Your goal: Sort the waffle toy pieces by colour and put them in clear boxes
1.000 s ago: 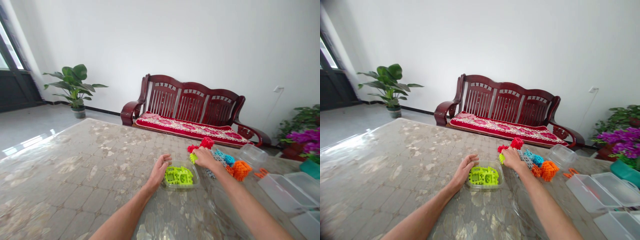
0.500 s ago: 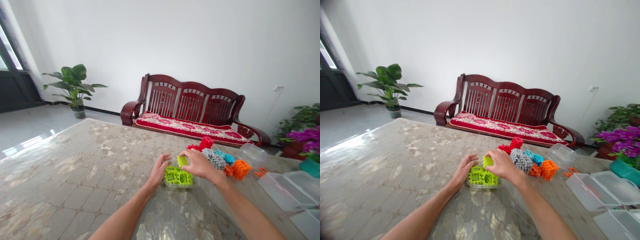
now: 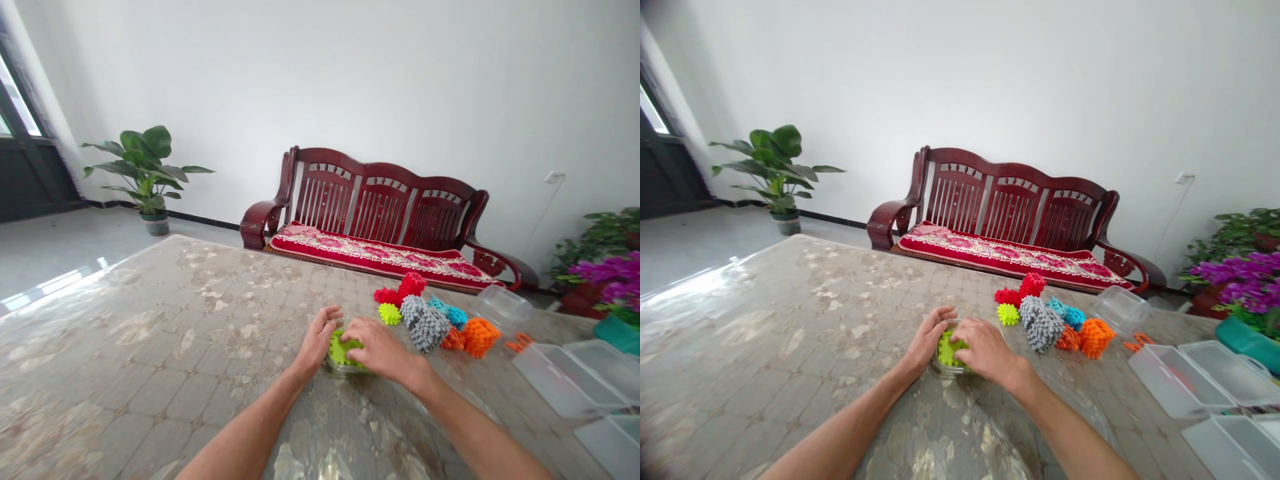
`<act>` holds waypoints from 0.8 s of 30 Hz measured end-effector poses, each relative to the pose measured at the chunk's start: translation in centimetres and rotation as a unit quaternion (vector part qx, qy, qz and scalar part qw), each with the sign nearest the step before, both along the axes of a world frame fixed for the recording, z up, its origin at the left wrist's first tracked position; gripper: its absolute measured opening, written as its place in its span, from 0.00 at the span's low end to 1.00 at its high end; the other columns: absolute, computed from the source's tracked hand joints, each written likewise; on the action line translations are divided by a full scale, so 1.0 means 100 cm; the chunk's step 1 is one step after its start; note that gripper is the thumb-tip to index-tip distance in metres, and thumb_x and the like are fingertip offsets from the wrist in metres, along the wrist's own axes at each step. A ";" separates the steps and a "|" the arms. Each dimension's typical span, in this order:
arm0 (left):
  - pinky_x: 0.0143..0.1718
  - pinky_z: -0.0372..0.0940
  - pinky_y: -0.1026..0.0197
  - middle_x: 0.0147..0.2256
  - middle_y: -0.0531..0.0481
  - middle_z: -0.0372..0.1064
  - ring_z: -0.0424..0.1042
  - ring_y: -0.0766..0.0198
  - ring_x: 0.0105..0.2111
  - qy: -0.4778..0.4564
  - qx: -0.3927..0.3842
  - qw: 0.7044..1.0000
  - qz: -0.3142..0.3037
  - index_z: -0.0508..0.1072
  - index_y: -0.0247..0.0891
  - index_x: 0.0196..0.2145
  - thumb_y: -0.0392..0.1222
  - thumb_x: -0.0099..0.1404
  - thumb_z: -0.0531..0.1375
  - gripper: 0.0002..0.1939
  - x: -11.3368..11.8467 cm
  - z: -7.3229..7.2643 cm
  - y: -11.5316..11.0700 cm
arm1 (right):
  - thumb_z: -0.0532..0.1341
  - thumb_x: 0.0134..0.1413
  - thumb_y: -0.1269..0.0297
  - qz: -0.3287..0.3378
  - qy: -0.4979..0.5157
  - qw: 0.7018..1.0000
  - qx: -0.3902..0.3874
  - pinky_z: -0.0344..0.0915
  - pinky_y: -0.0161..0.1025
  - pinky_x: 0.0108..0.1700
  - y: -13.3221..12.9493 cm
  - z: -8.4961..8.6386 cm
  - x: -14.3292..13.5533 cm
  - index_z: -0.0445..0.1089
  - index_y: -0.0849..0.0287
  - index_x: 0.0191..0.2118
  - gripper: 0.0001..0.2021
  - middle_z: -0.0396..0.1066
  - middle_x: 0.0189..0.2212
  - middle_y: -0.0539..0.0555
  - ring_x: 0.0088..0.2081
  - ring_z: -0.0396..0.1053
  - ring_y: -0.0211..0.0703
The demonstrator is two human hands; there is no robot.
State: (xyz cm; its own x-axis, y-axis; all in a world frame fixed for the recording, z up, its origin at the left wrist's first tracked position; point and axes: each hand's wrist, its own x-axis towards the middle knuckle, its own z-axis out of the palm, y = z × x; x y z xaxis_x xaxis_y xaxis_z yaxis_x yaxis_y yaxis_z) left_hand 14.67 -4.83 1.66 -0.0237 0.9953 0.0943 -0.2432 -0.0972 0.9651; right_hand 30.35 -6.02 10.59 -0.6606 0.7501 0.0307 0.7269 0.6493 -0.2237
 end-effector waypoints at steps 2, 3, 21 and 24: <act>0.50 0.66 0.54 0.47 0.43 0.72 0.74 0.60 0.43 -0.003 0.003 1.000 -0.002 0.70 0.37 0.47 0.38 0.59 0.56 0.17 0.000 0.001 0.000 | 0.63 0.53 0.66 -0.009 -0.011 1.000 0.015 0.59 0.39 0.48 -0.002 -0.001 -0.003 0.77 0.54 0.41 0.09 0.74 0.40 0.52 0.45 0.68 0.45; 0.50 0.66 0.54 0.47 0.43 0.72 0.74 0.60 0.43 -0.004 0.004 1.000 -0.003 0.70 0.37 0.46 0.38 0.58 0.56 0.17 0.000 0.001 -0.001 | 0.64 0.52 0.65 -0.013 -0.012 1.000 0.023 0.59 0.40 0.48 -0.003 -0.001 -0.004 0.77 0.54 0.41 0.09 0.74 0.40 0.52 0.45 0.68 0.45; 0.51 0.65 0.56 0.49 0.42 0.72 0.74 0.60 0.45 0.000 -0.022 1.000 -0.013 0.69 0.37 0.49 0.40 0.61 0.56 0.18 -0.001 0.004 -0.004 | 0.59 0.53 0.71 -0.229 -0.173 0.955 0.074 0.56 0.43 0.53 0.076 -0.026 0.083 0.71 0.57 0.52 0.19 0.74 0.50 0.59 0.54 0.64 0.53; 0.50 0.65 0.56 0.49 0.42 0.73 0.74 0.60 0.45 0.000 -0.024 1.000 -0.012 0.69 0.37 0.49 0.40 0.61 0.56 0.18 -0.001 0.004 -0.003 | 0.57 0.53 0.72 -0.217 -0.194 0.954 0.075 0.55 0.44 0.52 0.075 -0.027 0.080 0.70 0.58 0.53 0.20 0.74 0.50 0.59 0.53 0.64 0.52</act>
